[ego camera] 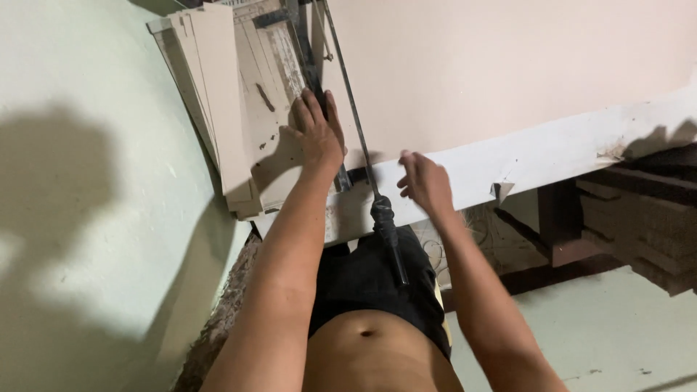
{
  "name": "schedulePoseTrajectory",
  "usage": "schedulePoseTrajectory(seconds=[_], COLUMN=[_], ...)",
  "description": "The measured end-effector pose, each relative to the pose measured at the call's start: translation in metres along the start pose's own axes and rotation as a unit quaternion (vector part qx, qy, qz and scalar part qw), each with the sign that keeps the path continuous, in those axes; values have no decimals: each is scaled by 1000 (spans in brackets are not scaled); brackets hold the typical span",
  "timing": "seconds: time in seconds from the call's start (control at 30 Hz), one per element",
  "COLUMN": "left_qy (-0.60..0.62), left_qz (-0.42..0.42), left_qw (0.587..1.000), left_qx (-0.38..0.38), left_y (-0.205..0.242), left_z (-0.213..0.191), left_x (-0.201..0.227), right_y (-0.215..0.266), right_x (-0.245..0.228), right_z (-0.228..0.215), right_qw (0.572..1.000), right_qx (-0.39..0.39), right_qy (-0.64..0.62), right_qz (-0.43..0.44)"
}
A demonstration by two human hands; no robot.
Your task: The person uses a manual paper cutter to slice a large sheet of paper into smaller strips. They repeatedly align the paper against the guide, pull down the cutting lever, and then remove the cut pieces.
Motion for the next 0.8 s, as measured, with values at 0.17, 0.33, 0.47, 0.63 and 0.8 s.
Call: schedulePoseTrajectory(seconds=[0.17, 0.33, 0.47, 0.63, 0.8], left_qy=[-5, 36, 50, 302, 775], left_qz=[-16, -8, -9, -4, -44], left_qw=[999, 998, 998, 948, 569], left_qx=[-31, -49, -35, -103, -271], left_y=[-13, -21, -19, -39, -68], left_z=[9, 12, 12, 88, 176], left_x=[-2, -3, -5, -8, -1], right_y=[122, 24, 40, 139, 61], right_x=[-83, 62, 36, -83, -45], right_z=[3, 118, 90, -23, -31], right_qw=[987, 948, 972, 993, 994], right_qx=[-69, 4, -26, -118, -95], right_qy=[145, 300, 222, 4, -10], right_qz=[2, -103, -76, 2, -51])
Point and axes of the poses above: each hand's wrist, its own y-axis away from the middle knuckle, its own z-axis out of the palm, x = y × z, the point moved 2 cm from there along -y, towards the middle knuckle, and after that the axes turned 4 degrees about -x, right-handed, at the moved point
